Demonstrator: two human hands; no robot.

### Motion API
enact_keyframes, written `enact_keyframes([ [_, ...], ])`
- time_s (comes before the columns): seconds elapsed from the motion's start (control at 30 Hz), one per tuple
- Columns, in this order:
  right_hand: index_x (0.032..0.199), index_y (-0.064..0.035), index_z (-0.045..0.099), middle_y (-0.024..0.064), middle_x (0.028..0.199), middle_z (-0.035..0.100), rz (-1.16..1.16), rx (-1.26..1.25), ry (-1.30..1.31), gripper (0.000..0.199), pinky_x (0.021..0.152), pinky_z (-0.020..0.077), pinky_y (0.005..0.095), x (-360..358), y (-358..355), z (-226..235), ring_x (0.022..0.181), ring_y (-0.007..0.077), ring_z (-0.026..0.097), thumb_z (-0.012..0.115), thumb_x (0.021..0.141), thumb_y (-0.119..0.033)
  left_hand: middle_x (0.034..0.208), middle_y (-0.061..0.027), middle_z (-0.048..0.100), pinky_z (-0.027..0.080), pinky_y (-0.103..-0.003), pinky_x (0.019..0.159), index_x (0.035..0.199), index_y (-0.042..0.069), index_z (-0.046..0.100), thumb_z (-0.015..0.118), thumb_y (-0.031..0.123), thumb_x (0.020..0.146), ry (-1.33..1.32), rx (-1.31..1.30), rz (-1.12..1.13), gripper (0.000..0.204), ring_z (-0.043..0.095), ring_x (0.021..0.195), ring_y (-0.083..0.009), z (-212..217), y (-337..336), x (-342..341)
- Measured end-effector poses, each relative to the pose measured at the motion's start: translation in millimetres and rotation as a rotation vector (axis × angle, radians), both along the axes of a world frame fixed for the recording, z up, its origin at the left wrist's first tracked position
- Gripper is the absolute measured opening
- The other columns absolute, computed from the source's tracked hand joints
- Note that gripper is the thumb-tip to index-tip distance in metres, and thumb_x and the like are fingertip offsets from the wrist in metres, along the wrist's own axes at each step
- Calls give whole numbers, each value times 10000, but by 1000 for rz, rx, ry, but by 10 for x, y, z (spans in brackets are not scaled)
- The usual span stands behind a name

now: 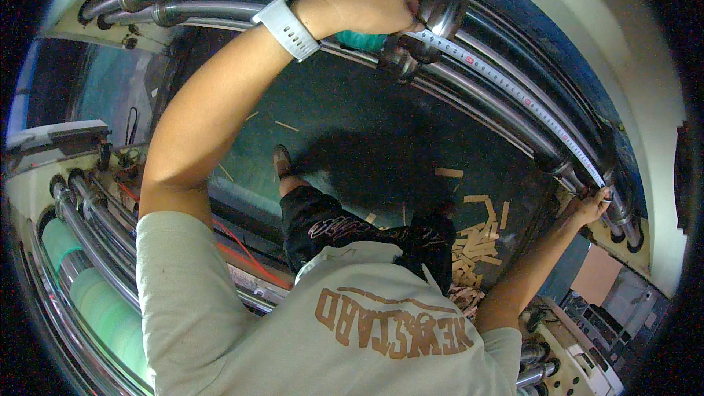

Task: The person uses a tape measure to measure the length of a series of parallel metal pipes mounted overhead. They extend the tape measure along the pipes, hold it in place with one hand, and appear to mark or note measurements with the other hand. The camera angle is low, looking up at the pipes and the person's arms.

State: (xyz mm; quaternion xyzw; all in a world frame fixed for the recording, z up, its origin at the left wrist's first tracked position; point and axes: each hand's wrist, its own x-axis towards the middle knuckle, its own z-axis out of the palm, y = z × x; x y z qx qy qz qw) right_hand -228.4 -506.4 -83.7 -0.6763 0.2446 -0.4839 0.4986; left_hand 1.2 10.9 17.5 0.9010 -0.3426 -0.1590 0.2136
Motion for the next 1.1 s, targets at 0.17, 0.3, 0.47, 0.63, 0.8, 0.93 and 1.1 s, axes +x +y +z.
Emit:
enact_keyframes([
  [0.17,1125,-95,439,72,1103,468,50,-364,243,310,775,426,322,-387,-951,-467,935,195,490,429,830,-192,837,-144,606,439,-351,738,919,42,605,531,395,779,3,40,-22,387,569,790,-262,-11,-78,0],
  [0.3,769,-89,505,7,738,515,-10,108,-146,163,626,418,291,52,-74,-192,673,132,473,611,783,-212,724,-113,598,422,-301,644,837,6,602,571,252,776,-5,-86,54,255,543,653,-190,-51,6,-15],
  [0.47,798,-100,469,-13,633,455,-152,425,-149,304,411,341,227,-47,486,-122,525,95,441,588,780,-379,662,-114,578,403,-284,602,760,-11,595,579,234,780,42,-94,128,247,524,620,-161,5,-68,-101],
  [0.63,854,-88,479,23,686,515,49,783,-53,497,392,303,201,52,654,-92,504,99,427,497,748,-573,594,-60,545,381,-253,533,699,-17,557,571,179,794,147,-126,174,218,493,558,-109,43,-82,-131],
  [0.8,898,-65,500,48,673,549,83,797,-99,504,341,323,203,97,612,-118,468,89,443,535,743,-543,563,-32,518,359,-247,519,668,-5,539,558,159,801,-30,-101,110,212,459,539,-96,118,-100,-215],
  [0.93,898,-64,499,49,667,544,113,836,-134,500,341,320,201,100,595,-134,470,91,442,551,733,-533,560,-39,519,349,-250,514,664,-1,541,558,161,798,8,-101,142,211,443,527,-98,154,-128,-218],
  [1.1,892,-69,498,47,649,534,59,838,-130,484,341,314,198,131,628,-92,466,94,441,546,742,-527,556,-39,519,352,-253,514,665,-1,547,557,164,801,9,-113,116,214,449,527,-99,103,-90,-174],
])
